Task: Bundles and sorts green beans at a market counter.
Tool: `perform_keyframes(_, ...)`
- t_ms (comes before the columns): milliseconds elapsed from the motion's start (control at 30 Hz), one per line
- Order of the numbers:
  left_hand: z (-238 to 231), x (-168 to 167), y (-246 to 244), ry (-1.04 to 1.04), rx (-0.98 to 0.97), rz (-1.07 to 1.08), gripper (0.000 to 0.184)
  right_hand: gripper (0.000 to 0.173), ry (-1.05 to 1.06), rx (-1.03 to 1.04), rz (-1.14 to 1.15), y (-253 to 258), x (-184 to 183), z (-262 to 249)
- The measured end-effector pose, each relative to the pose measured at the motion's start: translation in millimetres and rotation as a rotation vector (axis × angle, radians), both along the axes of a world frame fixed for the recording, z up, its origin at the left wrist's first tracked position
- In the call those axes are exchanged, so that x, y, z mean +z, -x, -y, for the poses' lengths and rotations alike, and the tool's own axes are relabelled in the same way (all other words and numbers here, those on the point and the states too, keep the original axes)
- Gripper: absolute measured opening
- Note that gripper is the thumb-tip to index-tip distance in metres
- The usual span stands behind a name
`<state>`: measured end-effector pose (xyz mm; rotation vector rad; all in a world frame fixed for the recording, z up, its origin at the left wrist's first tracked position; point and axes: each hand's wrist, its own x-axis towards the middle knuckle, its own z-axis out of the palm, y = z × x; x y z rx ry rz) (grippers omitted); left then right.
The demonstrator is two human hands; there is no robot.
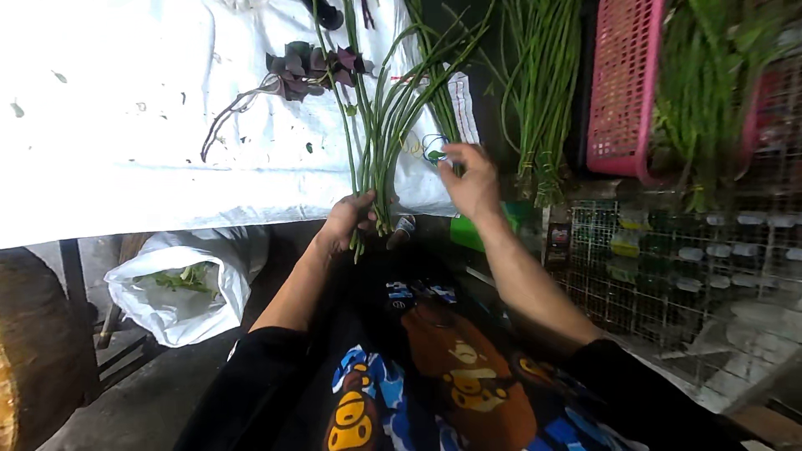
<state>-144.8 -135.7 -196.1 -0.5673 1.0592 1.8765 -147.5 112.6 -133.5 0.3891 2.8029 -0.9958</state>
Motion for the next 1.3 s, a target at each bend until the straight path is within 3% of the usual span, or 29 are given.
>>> perform_keyframes(167,-5,3,-7,0.054,-0.105,-0.073,0.019,0.029,0.286,-0.029,0.200,-28,-26,45)
perform_keyframes(300,-11,-2,-11,0.105,-0.173,-0.146,0.017,0.040,0.173,-0.038,0.268,-20,-39,60)
perform_keyframes(400,-13,-7,-10,0.118,-0.169,-0.104,0.020,0.032,0.156,0.014,0.355,-10,-36,55)
perform_keyframes(600,-15,-10,-6,0.078,-0.106,-0.021,0.022,0.020,0.648,-0.158,0.232,-18,-34,48)
perform_keyframes(667,-16,-9,-7,0.070,-0.102,-0.025,0.021,0.024,0.551,-0.205,0.284,-20,-36,53)
perform_keyframes(833,-15,-16,-10,0.024,-0.096,-0.015,0.021,0.048,0.145,-0.067,0.463,-13,-32,62)
perform_keyframes(1000,-13,-20,-7,0.000,-0.129,-0.018,0.018,0.025,0.084,0.009,0.444,-7,-29,58)
perform_keyframes(1067,-14,-18,-6,0.010,-0.117,-0.008,0.017,0.022,0.198,-0.028,0.395,-11,-22,54)
perform_keyframes(1233,-15,-17,-6,0.002,-0.095,0.003,0.022,0.022,0.724,-0.309,0.331,-14,6,38)
perform_keyframes(1300,-16,-17,-6,0.021,-0.092,-0.003,0.024,0.025,0.797,-0.367,0.319,-11,16,28)
